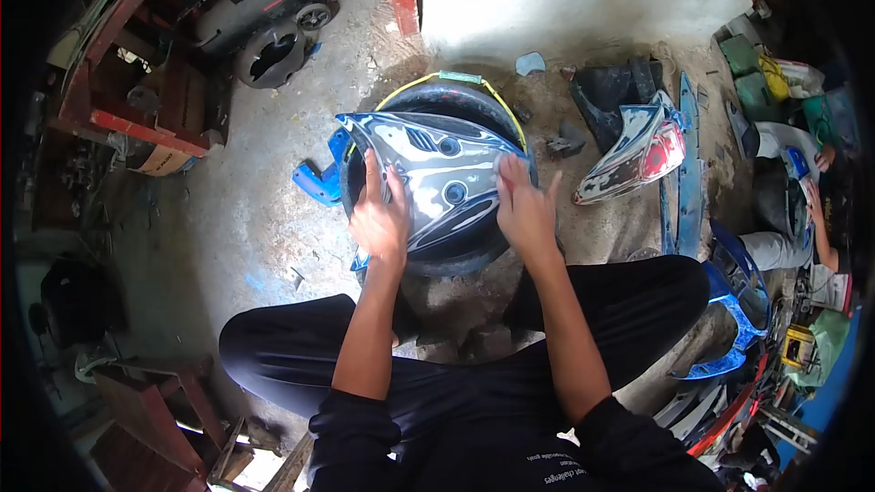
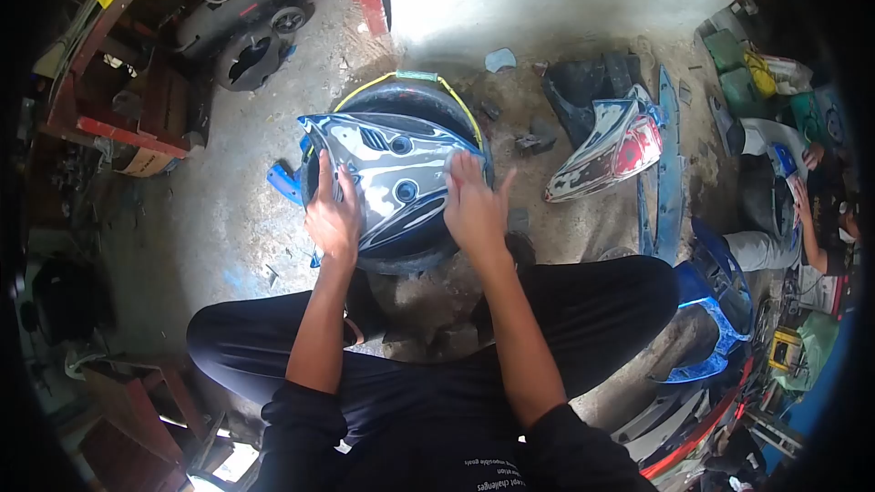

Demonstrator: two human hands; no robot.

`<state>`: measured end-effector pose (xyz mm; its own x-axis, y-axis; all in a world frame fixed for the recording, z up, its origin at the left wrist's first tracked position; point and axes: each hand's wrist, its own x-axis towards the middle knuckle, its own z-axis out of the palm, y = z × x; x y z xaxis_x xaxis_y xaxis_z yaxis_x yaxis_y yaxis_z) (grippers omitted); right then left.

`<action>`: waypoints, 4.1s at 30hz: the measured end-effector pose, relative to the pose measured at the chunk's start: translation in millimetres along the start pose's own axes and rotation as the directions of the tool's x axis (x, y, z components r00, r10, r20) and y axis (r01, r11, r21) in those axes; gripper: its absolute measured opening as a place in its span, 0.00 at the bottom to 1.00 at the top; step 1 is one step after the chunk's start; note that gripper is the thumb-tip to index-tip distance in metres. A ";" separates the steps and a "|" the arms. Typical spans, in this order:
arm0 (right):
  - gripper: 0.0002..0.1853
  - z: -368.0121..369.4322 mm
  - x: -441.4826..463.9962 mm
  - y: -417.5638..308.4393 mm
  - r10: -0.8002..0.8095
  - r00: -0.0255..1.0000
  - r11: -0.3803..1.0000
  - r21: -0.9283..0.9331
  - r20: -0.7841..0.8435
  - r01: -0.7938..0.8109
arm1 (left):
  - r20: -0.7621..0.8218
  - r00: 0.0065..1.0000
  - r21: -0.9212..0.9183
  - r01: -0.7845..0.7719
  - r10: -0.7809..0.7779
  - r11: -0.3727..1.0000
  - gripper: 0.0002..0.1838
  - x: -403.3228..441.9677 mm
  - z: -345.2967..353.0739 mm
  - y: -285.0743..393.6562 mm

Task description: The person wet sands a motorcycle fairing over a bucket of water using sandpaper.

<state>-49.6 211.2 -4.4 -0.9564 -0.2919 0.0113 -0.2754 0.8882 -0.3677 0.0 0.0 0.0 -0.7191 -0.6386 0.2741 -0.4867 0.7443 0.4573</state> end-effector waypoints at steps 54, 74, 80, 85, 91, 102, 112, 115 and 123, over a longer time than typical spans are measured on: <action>0.22 2.2 -34.0 -15.3 -0.084 0.984 0.995 0.042 -0.158 0.091 | -0.015 0.999 -0.012 0.042 -0.042 0.999 0.22 -1.7 1.6 4.1; 0.26 48.9 55.7 -16.2 0.517 0.781 0.251 0.810 0.351 -0.531 | 0.402 0.914 -0.138 -0.002 0.058 0.990 0.40 26.3 -46.0 2.7; 0.25 153.9 117.0 -1.0 0.640 0.716 0.409 0.666 0.278 -0.624 | 0.496 0.868 -0.064 0.026 0.009 0.998 0.38 3.5 0.9 7.9; 0.26 284.3 114.3 56.3 0.732 0.368 -0.032 0.569 0.574 -0.822 | 0.508 0.857 -0.148 -0.010 0.085 0.989 0.32 -12.2 15.9 9.7; 0.22 287.5 94.7 26.7 0.612 0.447 -0.446 0.751 0.653 -0.487 | 0.585 0.809 -0.114 0.007 0.062 0.993 0.24 -13.7 31.1 10.2; 0.23 144.1 38.0 -58.4 0.278 0.924 -0.388 0.911 0.262 -0.142 | 0.674 0.739 -0.254 0.217 0.012 0.943 0.28 0.1 24.8 15.0; 0.28 263.9 84.0 24.1 0.782 0.148 -0.478 0.735 0.605 -0.480 | 0.622 0.783 -0.313 0.238 0.009 0.919 0.27 -0.7 31.7 11.4; 0.26 279.6 78.1 13.6 0.832 0.101 -0.426 0.745 0.545 -0.514 | 0.639 0.769 -0.282 0.244 -0.008 0.928 0.27 -2.5 34.8 5.9; 0.27 103.0 2.5 -111.2 0.436 0.811 -0.480 0.863 0.389 -0.156 | 0.769 0.639 -0.356 0.460 -0.024 0.814 0.36 6.6 53.9 -8.1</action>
<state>-11.3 75.1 -59.2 -0.8584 0.0126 -0.5128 0.3652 -0.6870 -0.6282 -27.5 0.3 -47.5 -0.8292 -0.2753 -0.4865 -0.5496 0.2425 0.7995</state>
